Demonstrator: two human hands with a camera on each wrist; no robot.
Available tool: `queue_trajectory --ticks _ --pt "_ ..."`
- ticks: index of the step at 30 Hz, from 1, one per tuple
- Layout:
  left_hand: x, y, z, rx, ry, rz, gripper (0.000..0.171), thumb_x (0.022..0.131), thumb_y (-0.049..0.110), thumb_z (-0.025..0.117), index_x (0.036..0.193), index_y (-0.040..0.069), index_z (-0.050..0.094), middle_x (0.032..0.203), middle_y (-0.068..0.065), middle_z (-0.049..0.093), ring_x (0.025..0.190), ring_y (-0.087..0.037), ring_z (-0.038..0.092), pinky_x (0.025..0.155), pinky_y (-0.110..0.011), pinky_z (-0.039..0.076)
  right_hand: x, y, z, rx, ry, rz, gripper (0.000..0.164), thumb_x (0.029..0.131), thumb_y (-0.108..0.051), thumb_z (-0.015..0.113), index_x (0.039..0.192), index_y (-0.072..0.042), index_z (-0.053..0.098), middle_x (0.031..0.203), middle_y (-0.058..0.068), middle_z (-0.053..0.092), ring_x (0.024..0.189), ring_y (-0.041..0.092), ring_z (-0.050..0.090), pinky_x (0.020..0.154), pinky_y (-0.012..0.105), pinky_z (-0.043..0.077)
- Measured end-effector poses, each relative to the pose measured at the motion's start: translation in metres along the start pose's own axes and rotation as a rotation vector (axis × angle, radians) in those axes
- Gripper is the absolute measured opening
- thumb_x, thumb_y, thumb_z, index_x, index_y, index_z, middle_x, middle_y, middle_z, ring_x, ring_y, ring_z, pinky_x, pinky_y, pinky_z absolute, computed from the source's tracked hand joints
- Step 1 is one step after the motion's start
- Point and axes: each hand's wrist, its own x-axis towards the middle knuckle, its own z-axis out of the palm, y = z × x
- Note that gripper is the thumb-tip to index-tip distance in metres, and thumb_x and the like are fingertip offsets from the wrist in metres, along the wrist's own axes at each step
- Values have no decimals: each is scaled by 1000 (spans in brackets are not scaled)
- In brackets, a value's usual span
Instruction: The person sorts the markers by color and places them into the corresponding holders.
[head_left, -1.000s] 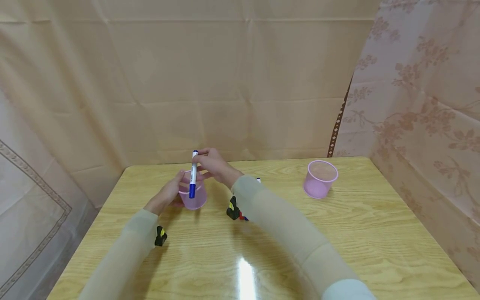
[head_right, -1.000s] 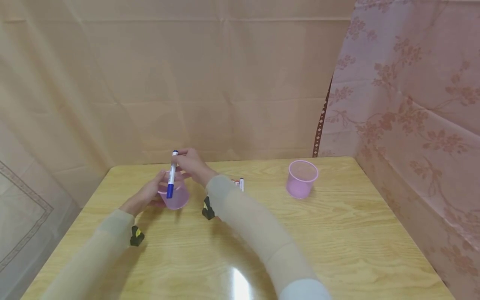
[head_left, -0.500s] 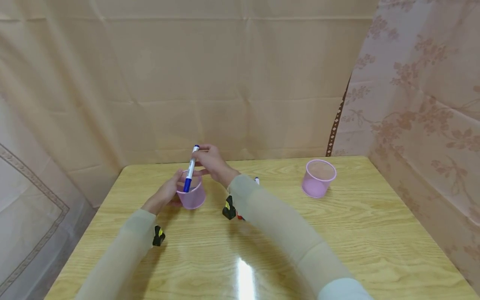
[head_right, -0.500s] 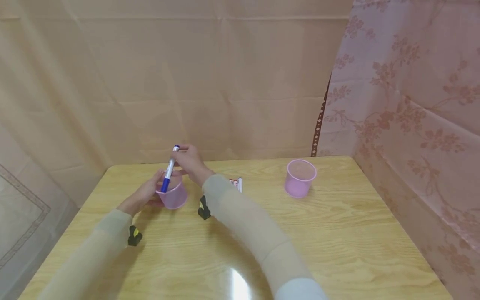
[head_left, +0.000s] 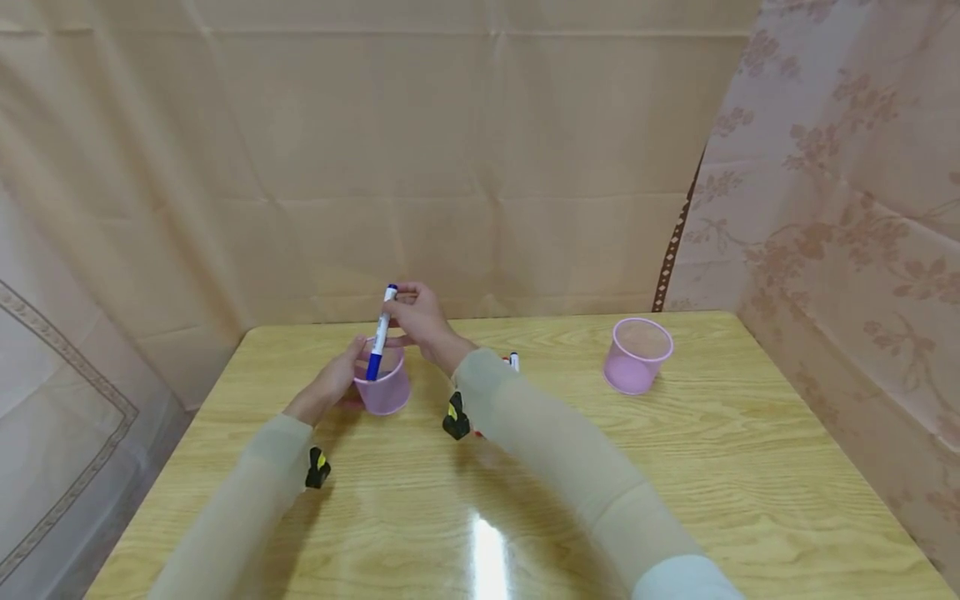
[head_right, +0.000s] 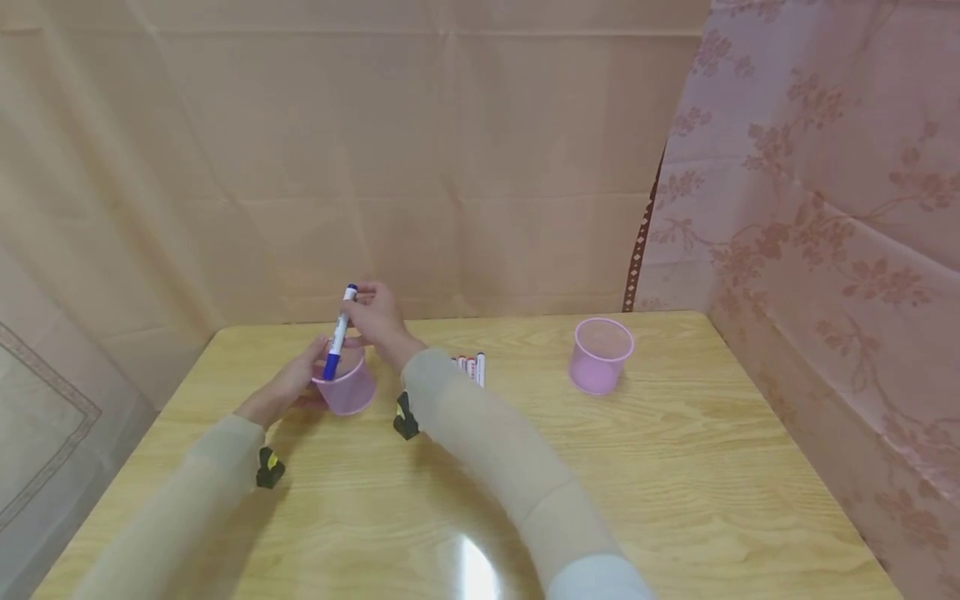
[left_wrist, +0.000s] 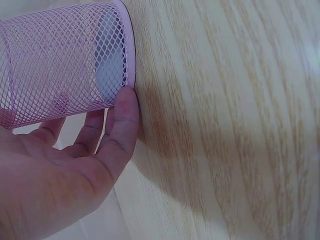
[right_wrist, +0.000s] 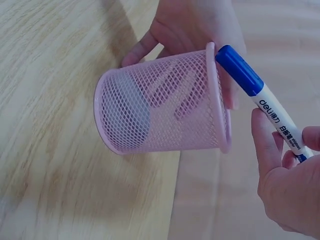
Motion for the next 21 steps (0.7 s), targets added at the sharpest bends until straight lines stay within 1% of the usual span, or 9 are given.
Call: queue_trajectory --ticks 3,10,15,17,21 --pt "0 0 0 -3 1 -2 85 103 67 12 148 -3 33 146 -30 42 131 -46 44 89 -52 54 1 3 3 -8 5 -8 37 95 0 67 129 -6 54 103 8 64 89 32 67 69 46 62" --pt "-3 2 0 -3 6 -13 84 104 66 12 146 -2 34 146 -29 42 131 -45 44 91 -53 54 0 5 9 -40 39 -55 39 96 -2 66 132 -8 54 103 7 60 82 22 64 71 49 62" --pt "-3 3 -2 14 -1 -18 81 104 65 10 147 0 33 147 -28 40 133 -45 42 94 -55 52 -1 8 13 -54 47 -65 37 95 0 66 129 -8 55 99 6 59 80 20 61 71 50 62" --pt "-4 3 -2 15 -5 -17 81 104 65 10 148 0 33 147 -29 39 133 -46 41 95 -56 51 -1 10 14 -69 53 -76 37 94 1 66 129 -6 55 97 5 58 80 19 61 72 49 62" --pt "-3 3 -1 14 -4 -18 80 105 64 9 148 0 32 146 -29 39 133 -46 41 97 -58 50 -1 14 17 -90 63 -90 38 93 2 66 128 -6 56 96 4 58 80 18 60 73 51 61"
